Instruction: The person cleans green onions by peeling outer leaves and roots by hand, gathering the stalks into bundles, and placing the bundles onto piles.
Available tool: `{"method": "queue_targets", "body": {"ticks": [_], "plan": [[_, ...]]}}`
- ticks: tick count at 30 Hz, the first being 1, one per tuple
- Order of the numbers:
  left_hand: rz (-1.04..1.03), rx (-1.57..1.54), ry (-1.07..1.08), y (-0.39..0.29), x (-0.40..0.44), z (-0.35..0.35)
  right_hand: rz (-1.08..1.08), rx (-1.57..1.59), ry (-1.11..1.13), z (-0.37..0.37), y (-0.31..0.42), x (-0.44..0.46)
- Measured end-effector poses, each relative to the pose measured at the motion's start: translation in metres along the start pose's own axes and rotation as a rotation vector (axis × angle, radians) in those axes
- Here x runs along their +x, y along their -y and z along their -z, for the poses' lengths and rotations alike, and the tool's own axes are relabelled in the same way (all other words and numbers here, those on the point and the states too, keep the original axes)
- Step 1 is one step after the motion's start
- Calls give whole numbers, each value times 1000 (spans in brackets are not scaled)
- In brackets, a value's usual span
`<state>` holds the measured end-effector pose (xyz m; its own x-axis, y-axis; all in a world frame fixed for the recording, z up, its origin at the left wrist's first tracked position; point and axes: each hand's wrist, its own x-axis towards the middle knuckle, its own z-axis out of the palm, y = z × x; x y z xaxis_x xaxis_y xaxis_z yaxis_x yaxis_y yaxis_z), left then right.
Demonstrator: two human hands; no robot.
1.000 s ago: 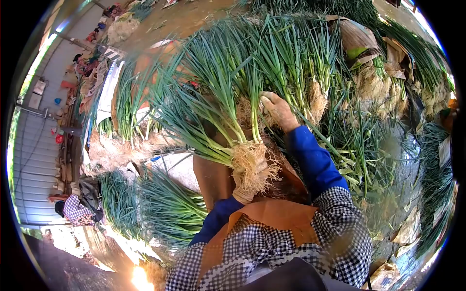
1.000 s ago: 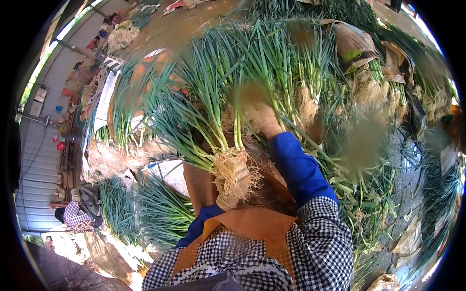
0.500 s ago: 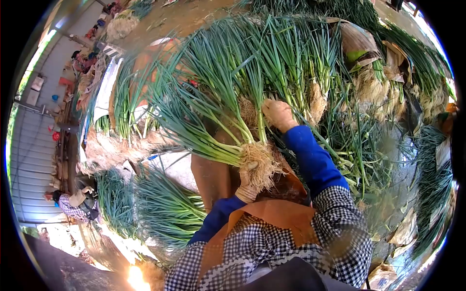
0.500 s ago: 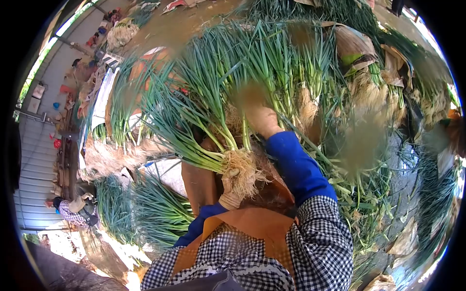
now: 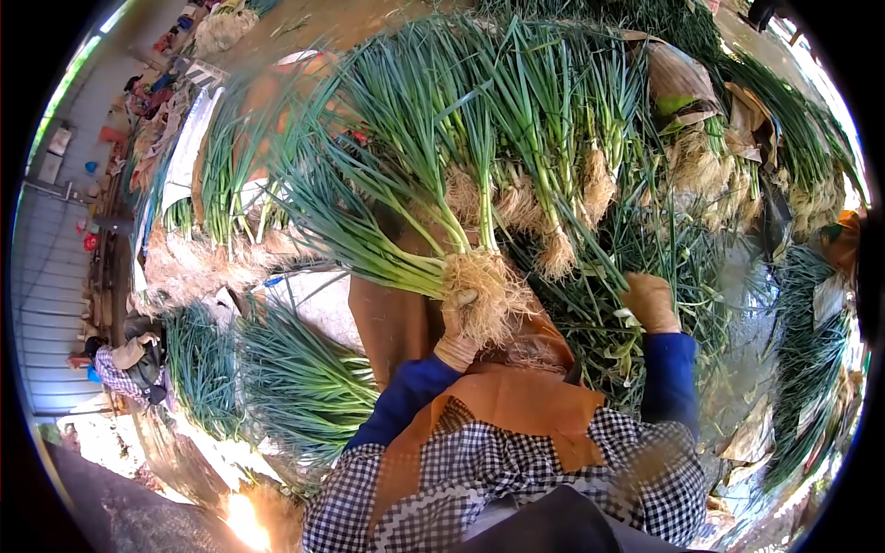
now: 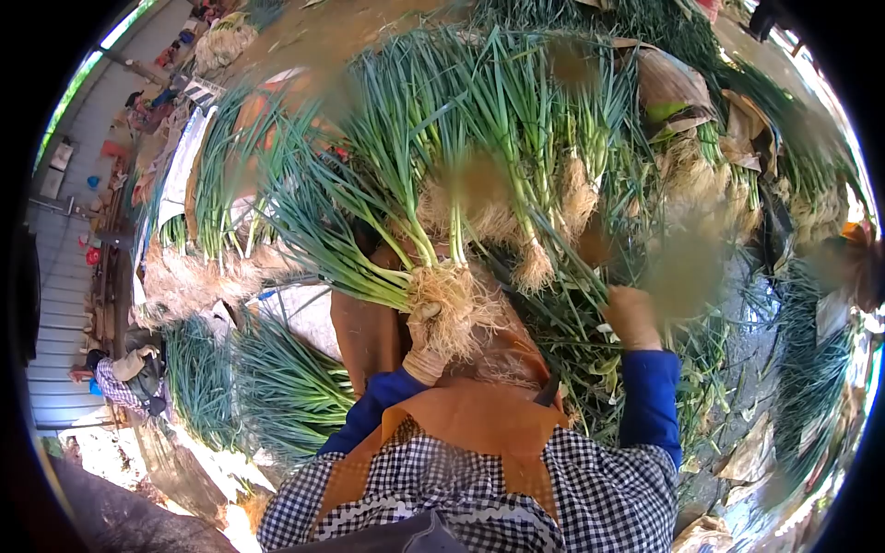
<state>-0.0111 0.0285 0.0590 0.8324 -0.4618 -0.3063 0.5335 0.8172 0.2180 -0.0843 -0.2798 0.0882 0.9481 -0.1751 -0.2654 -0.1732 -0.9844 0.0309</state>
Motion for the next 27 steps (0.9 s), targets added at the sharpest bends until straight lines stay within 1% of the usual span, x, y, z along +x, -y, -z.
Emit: {"method": "queue_targets", "body": {"ticks": [1,2,3,4,5,6,7,8,9,10,11,13,14,15,16,17,18,19,21,22,23,24,25,26,27], "plan": [[38,-35,21,-1,2,-3,104,464,-117,11,23,15],[34,-22,22,-1,2,3,261,910,-186,22,47,30],[29,-21,13,-1,-4,-3,371,1169,-51,33,71,44],[43,-16,14,-3,-8,-14,498,1148,-64,36,98,62],[56,-11,19,-4,-10,-21,645,1046,-219,20,119,86],[64,-35,30,-4,-8,-15,589,1088,-41,11,137,96],[53,-30,32,-4,-4,-4,675,1089,-179,2,155,101],[44,-57,100,-4,-1,6,627,1115,-137,-7,160,100],[57,-94,132,-5,0,12,578,1135,-89,0,162,90],[72,-130,163,-6,0,18,543,995,-74,21,159,75],[64,-142,160,-5,-1,13,602,482,-71,24,154,66],[-34,-62,-102,-2,-4,-4,957,655,-512,13,131,33],[-63,2,-20,-2,-2,-3,874,829,-289,20,115,21],[-58,-2,-13,-2,3,-2,780,988,-72,28,99,15],[-54,35,-1,0,5,1,649,771,69,35,89,22],[-49,75,10,2,4,4,470,721,-36,38,92,24],[33,41,67,1,4,5,385,907,41,49,100,30],[29,40,69,1,2,-1,302,1093,121,57,108,39],[44,24,98,1,-2,-11,472,1238,375,56,124,63],[69,74,66,-3,3,7,505,1115,491,66,138,62],[62,79,69,-1,8,25,620,925,444,50,146,77],[33,51,101,0,8,23,571,1293,548,32,152,81],[6,18,130,2,4,13,555,1467,636,24,150,76],[6,26,203,2,5,3,530,1638,730,16,148,72],[6,17,199,1,6,7,563,1614,809,11,140,66]]}}
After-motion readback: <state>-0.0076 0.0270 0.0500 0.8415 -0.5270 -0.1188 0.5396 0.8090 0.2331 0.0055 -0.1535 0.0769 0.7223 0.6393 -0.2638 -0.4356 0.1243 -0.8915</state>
